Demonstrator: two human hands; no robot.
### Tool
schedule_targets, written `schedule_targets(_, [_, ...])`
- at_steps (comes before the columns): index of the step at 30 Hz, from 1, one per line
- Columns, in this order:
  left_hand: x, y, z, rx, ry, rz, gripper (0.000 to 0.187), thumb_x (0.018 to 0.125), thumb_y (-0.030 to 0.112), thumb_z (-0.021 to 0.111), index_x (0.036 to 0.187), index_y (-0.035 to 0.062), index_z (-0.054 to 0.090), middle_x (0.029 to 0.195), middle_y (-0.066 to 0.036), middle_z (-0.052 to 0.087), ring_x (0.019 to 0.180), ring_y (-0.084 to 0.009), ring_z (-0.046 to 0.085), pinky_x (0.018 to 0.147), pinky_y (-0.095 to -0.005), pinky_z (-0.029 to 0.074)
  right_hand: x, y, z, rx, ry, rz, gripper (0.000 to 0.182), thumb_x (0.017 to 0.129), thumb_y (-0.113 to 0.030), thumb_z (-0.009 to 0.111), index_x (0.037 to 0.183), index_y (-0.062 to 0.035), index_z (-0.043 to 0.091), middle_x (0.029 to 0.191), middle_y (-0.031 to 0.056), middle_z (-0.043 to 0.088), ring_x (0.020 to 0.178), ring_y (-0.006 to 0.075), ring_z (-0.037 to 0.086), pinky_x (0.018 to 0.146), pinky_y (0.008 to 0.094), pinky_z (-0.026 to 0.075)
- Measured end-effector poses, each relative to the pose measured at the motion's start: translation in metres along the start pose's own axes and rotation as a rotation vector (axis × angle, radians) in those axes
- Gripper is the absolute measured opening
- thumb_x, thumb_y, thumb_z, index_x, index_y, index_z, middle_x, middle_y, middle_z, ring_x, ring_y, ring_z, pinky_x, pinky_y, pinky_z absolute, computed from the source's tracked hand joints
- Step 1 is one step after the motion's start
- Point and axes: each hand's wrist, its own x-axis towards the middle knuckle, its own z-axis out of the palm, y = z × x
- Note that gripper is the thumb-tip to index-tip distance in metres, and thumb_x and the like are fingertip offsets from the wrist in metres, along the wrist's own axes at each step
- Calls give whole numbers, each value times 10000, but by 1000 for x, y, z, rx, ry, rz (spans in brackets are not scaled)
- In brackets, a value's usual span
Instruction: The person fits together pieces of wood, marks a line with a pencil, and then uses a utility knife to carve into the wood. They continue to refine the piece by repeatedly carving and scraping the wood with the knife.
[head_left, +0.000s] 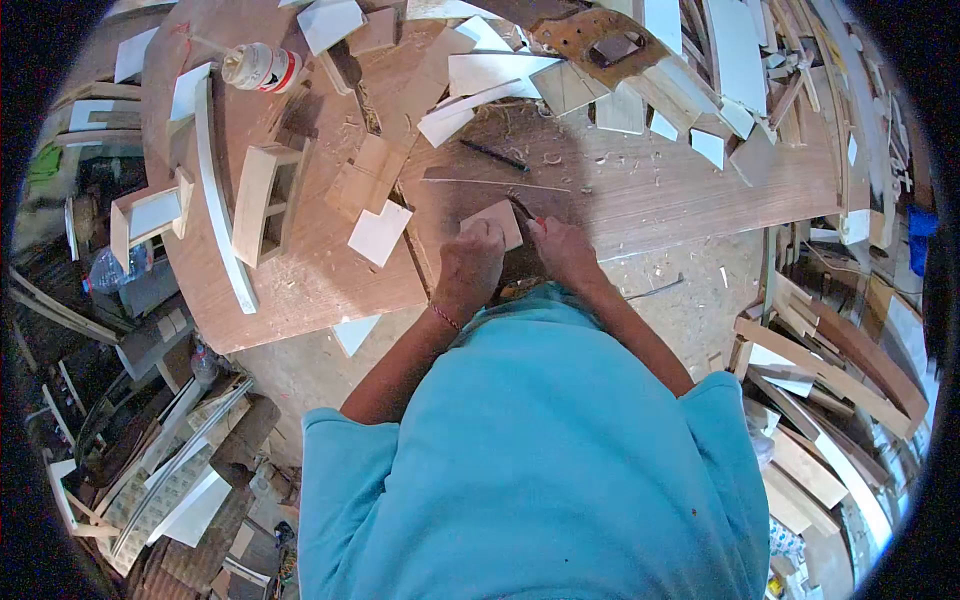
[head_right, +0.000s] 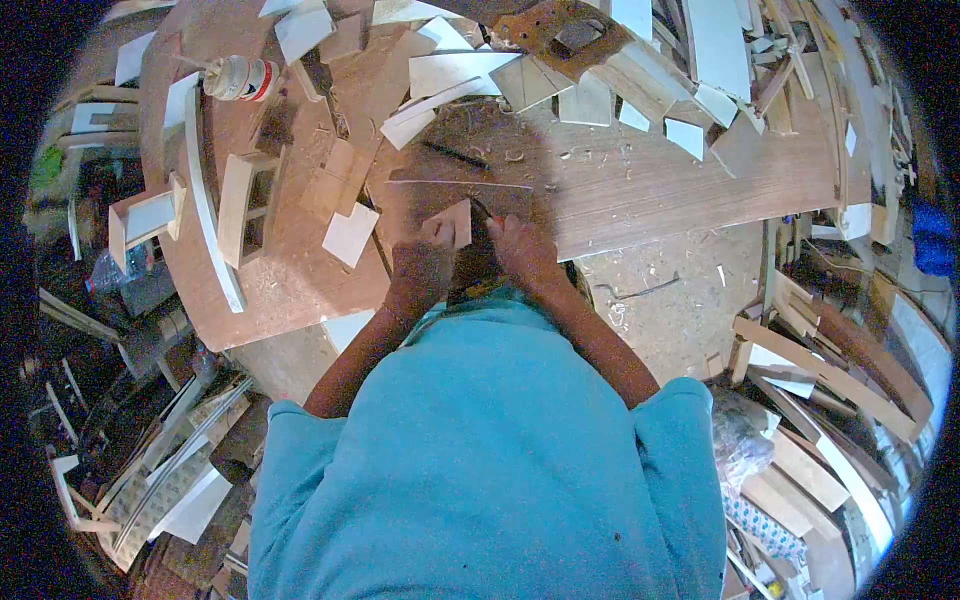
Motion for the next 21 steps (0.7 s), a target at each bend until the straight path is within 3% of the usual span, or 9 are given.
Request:
schedule_targets(1, [-1, 3, 0, 58, 60, 21, 68, 678, 61, 488, 735, 36, 515, 702, -96, 543, 663, -205, 577, 475, -288, 465, 3, 6, 2, 96, -50, -25, 413, 846, -396, 387, 788, -13, 530, 655, 224, 568, 631, 359, 579, 560, 459, 462])
schedule_targets(4, [-4, 5, 8, 78, 125, 24, 75, 682, 69, 487, 745, 40, 516, 702, -84, 536, 659, -189, 576, 467, -277, 462, -5, 11, 2, 101, 8, -49, 422, 851, -404, 370, 801, -20, 540, 654, 225, 566, 630, 367, 574, 554, 463, 456])
schedule_targets(7, [-3, 7, -1, 74, 49, 15, 81, 674, 65, 494, 748, 39, 513, 716, -87, 542, 669, -190, 579, 471, -278, 462, -22, -2, -18, -87, -8, -45, 415, 853, -399, 370, 788, -24, 535, 656, 218, 569, 627, 370, 571, 552, 466, 452])
schedule_targets(21, [7, -5, -7, -71, 8, 18, 63, 667, 42, 496, 725, 21, 510, 700, -129, 556, 660, -247, 585, 528, -321, 463, -16, -5, -19, -32, 24, -80, 328, 831, -343, 446, 746, -36, 525, 632, 204, 569, 596, 364, 572, 538, 465, 452])
